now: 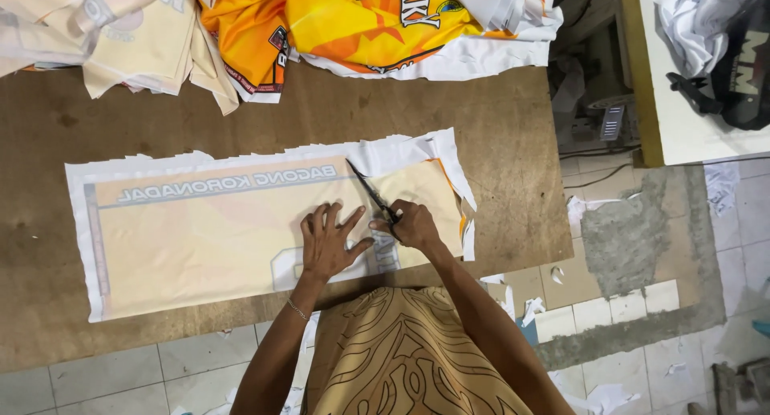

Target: The person uses scissors to cut a piece of white fabric placed on top of an orange and white jersey. The person smooths the fabric, cuts along the edges, and then lifts the jersey to reveal the cut fabric underneath.

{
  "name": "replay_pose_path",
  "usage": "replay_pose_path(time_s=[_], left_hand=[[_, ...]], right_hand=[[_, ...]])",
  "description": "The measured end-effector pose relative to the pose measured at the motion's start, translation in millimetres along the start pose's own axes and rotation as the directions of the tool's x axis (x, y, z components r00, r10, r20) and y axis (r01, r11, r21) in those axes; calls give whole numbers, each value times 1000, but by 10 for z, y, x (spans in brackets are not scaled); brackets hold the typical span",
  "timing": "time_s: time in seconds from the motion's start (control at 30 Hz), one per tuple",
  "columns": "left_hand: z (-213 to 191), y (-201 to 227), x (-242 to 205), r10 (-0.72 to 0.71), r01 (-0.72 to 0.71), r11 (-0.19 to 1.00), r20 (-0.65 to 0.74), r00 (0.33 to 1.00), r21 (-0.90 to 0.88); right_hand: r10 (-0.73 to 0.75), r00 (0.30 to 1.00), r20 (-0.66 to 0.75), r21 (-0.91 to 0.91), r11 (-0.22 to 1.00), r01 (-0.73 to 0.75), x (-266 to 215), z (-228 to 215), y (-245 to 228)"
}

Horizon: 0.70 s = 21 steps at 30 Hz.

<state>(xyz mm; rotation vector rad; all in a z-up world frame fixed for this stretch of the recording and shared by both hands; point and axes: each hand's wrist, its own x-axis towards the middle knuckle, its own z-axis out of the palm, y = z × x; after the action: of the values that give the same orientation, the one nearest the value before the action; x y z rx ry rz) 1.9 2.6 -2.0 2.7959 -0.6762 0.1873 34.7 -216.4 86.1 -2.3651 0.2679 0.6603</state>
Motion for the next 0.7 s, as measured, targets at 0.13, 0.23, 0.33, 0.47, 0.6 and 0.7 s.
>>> replay_pose_path(time_s=[0.13, 0.23, 0.33, 0.47, 0.6, 0.7], left_hand=[[-54, 17, 7, -21, 21, 1000, -2, 1000, 10], [-38, 24, -8, -43, 43, 998, 8, 999, -41], [-57, 27, -5, -54, 55, 994, 12, 998, -90], [-102, 34, 17, -73, 79, 990, 58, 996, -120], [-174, 53, 24, -66, 73, 992, 69, 995, -107], [-156, 79, 69, -32, 32, 994, 2, 1000, -107]], right_hand=[[112, 993, 31, -7, 994, -111, -87, 70, -245], [130, 990, -60, -10, 991, -131, -16, 251, -287], [155, 984, -91, 39, 988, -152, 41, 313, -395], [213, 975, -56, 91, 974, -207, 196, 381, -379], [202, 978, 44, 455, 868, -200, 165, 207, -431], [102, 973, 205, 699, 681, -218, 124, -77, -243]])
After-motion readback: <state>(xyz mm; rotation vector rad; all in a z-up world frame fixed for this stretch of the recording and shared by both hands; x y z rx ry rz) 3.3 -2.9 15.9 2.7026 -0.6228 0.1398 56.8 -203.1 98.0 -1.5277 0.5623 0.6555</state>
